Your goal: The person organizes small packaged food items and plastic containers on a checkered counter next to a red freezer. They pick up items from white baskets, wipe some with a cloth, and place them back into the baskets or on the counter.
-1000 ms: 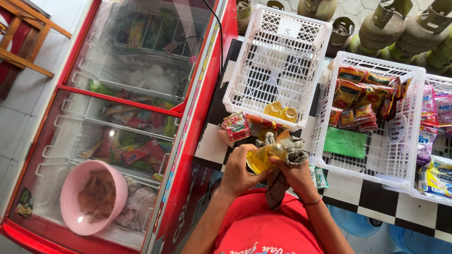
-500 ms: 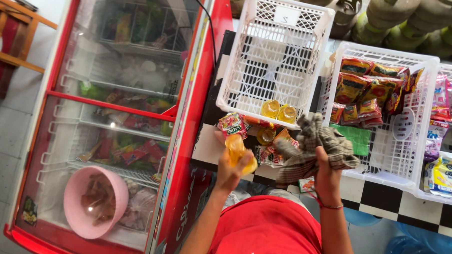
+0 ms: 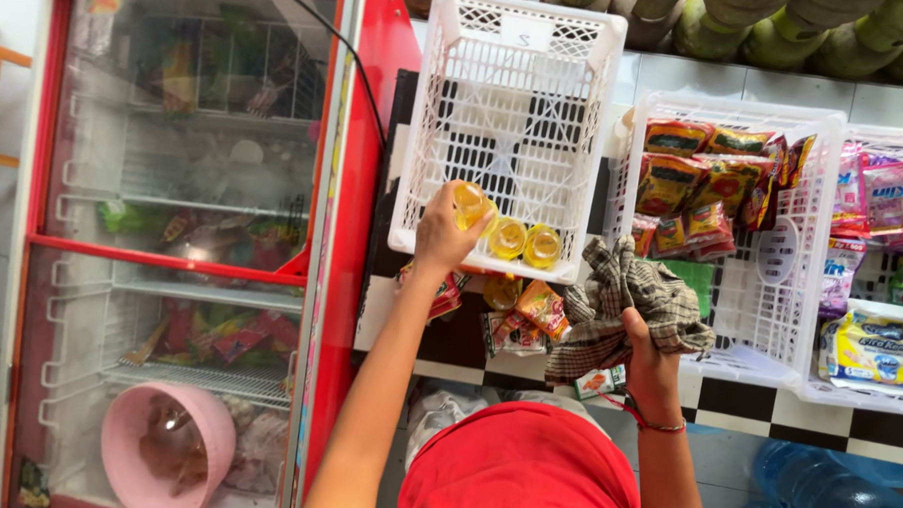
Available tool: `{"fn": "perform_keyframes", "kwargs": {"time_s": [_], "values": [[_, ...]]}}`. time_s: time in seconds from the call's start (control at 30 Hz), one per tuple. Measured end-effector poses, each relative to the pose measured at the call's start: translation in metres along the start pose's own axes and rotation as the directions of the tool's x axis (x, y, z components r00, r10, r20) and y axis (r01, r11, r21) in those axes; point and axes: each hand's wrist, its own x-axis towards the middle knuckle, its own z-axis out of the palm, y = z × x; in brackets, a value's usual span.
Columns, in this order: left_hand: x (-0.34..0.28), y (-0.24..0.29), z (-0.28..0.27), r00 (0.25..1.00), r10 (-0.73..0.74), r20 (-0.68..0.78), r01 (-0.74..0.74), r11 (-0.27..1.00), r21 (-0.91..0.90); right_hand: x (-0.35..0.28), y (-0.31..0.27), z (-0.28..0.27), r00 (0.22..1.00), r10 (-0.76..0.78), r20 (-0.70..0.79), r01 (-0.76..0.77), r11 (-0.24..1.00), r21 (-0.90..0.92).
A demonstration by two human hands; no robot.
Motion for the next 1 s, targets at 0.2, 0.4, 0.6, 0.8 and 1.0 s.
{"fn": "perform_keyframes", "kwargs": {"time_s": [0.2, 0.4, 0.6, 0.8, 1.0], "values": [[0.022, -0.063, 0.043, 0.969, 0.054, 0.242, -0.074, 0.994, 0.076, 0.012, -0.008, -0.004, 0.979, 0.196, -0.051, -0.191, 0.977, 0.091], [0.023, -0.068, 0.043, 0.8, -0.169, 0.576, -0.006, 0.957, 0.289, 0.017, -0.012, -0.004, 0.972, 0.211, -0.105, -0.204, 0.976, 0.074], [-0.004, -0.028, 0.014, 0.934, 0.296, 0.198, -0.338, 0.912, 0.231, 0.024, -0.013, 0.003, 0.972, 0.221, -0.08, -0.212, 0.971, 0.106], [-0.104, 0.003, 0.018, 0.971, -0.032, 0.237, 0.002, 0.992, 0.128, 0.021, -0.02, 0.008, 0.97, 0.218, -0.108, -0.192, 0.959, 0.209], [-0.138, -0.015, 0.071, 0.971, -0.031, 0.239, -0.017, 0.98, 0.197, 0.011, -0.021, 0.011, 0.984, 0.172, -0.039, -0.164, 0.975, 0.152]]}}
